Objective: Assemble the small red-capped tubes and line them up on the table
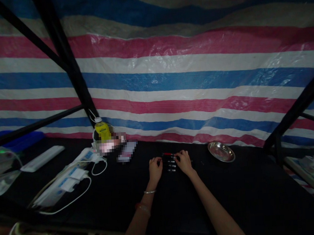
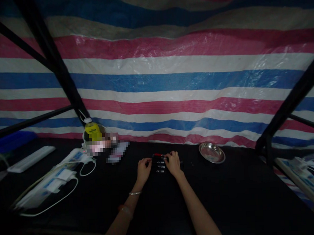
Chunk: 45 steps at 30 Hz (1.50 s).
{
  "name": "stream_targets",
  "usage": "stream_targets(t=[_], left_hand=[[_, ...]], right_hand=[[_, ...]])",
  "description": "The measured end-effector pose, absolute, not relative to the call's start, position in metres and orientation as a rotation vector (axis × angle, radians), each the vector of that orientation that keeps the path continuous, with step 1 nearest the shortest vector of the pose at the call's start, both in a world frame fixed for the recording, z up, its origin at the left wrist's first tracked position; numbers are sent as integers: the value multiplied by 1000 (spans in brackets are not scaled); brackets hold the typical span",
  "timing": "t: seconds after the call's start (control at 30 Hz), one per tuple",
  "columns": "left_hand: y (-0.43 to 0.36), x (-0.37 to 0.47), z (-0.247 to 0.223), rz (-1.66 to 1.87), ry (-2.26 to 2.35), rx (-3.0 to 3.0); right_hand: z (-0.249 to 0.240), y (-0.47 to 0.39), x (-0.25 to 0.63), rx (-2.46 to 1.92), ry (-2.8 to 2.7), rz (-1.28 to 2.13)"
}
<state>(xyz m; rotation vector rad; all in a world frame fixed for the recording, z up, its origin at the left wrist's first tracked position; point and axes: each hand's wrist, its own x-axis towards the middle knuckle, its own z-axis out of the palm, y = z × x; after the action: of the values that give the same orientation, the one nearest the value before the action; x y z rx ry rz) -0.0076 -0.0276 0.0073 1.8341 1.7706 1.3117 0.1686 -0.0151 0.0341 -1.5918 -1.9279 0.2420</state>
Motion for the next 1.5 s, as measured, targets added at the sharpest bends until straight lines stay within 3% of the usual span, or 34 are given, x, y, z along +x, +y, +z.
stream_targets(t=[0.2,0.43,0.6,0.97,1.5], left_hand=[[-29,-7,8,1417,1724,1731],[-38,-1,21,1515,1597,1553],[-49,5,32,1572,1454,1609],[-53,6,29,1629,1531,1818],[-49,5,27,1623,1613,1814]], right_hand=[[25,-24,163,-1308,-1499,466],[24,-34,153,-854,-752,1420],[23,-37,148,-663,-493,1731],[29,-48,145,-762,-616,1946],[30,-44,156,-640,-602,1903]])
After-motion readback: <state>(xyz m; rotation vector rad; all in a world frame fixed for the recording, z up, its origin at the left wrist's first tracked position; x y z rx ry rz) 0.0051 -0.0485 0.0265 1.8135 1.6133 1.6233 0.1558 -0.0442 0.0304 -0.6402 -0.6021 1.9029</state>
